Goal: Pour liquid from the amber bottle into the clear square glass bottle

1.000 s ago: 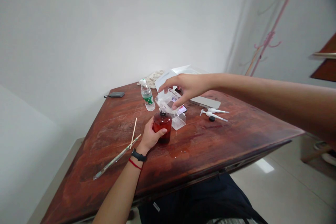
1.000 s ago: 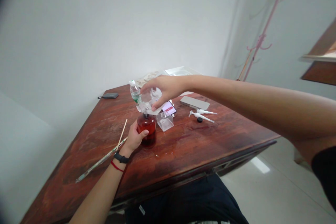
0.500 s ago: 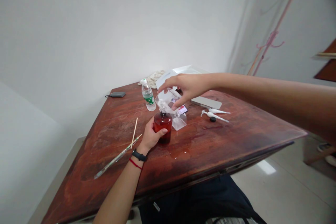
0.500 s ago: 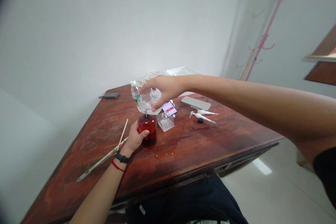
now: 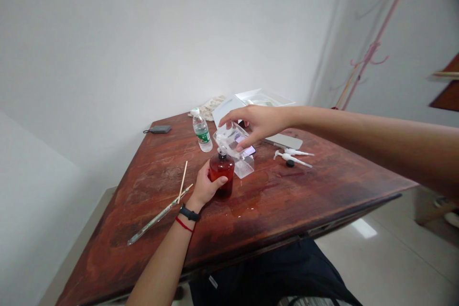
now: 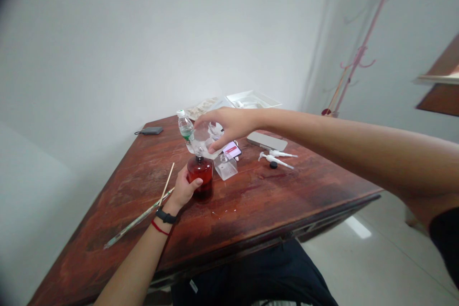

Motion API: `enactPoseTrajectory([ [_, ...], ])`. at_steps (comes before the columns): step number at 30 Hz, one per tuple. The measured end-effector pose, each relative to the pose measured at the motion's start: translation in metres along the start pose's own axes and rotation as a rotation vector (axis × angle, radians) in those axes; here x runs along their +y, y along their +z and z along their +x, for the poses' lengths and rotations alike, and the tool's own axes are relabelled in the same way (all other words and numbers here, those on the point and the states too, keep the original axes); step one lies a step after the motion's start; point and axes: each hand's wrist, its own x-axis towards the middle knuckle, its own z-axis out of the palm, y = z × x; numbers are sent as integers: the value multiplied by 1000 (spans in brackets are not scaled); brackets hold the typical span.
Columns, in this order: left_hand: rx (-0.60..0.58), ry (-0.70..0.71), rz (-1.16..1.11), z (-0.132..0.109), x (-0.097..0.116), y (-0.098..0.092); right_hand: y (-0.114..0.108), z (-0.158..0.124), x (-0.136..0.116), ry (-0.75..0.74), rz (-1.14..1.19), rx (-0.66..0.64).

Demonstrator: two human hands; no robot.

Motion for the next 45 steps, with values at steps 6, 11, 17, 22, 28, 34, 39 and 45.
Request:
enactPoseTrajectory([
  [6,8,-24,14,1,3,0,18,-20,-1,138,85,53],
  [11,16,-53,12,-1,8,3,40,-39,-5,277,193,139],
  [17,9,-71,5,-2,9,5,70,-57,-4,319,307,252],
  [22,17,-65,19,-2,7,5,106,-78,-9,391,640,367],
  [28,38,-73,59,-2,7,3,163,-114,-14,438,919,406],
  [34,67,-81,71,-2,8,0,201,-141,-8,475,894,478],
  [39,124,-68,105,-5,1,-7,207,-156,-1,504,670,450],
  [45,231,-68,216,-4,-17,-29,209,-170,6,560,396,401],
])
